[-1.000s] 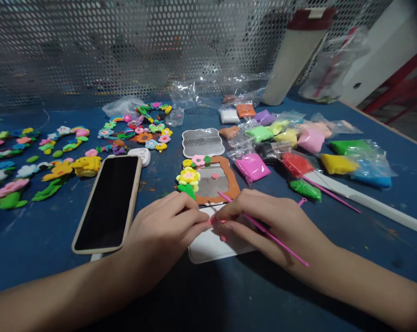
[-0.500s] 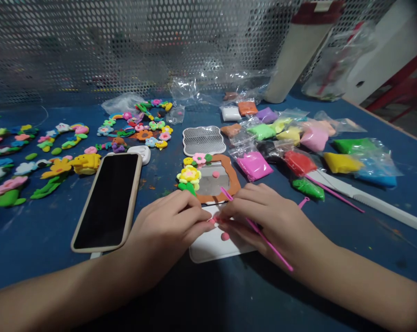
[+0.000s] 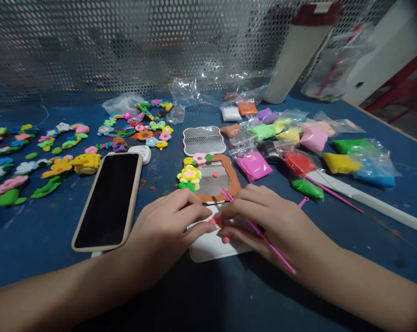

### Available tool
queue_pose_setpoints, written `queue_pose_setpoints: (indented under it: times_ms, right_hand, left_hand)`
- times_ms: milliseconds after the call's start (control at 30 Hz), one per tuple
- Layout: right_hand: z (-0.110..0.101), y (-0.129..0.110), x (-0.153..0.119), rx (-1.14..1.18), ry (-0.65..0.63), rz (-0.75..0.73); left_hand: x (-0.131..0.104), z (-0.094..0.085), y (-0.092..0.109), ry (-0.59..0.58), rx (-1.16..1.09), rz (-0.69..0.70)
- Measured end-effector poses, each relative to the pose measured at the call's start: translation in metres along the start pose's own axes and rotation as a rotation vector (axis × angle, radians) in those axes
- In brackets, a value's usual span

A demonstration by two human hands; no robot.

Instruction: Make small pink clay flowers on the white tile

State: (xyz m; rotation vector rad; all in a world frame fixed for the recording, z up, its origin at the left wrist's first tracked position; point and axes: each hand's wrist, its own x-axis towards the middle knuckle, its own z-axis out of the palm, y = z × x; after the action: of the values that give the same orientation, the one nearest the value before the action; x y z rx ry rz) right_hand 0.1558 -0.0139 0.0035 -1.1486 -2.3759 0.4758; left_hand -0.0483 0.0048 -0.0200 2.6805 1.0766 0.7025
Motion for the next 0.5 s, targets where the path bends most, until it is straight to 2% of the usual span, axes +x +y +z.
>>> queue_pose_setpoints:
  times_ms: [167,367,500]
  right_hand:
    - [-0.004,0.002,-0.003,0.063,0.024,0.013]
    - [-0.016,0.004,-0.013,0.128,-0.029,0.082]
    - [-0.015,0.007,-0.018,0.088,-0.037,0.065]
  left_hand:
    - [-0.002,0.0,-0.001,-0.018,-0.033,-0.007]
    - [-0.002,-0.007,0.002,-0.038,-0.095,-0.001]
    - [0.0,-0.007,0.009,-0.068,-0.1,0.063]
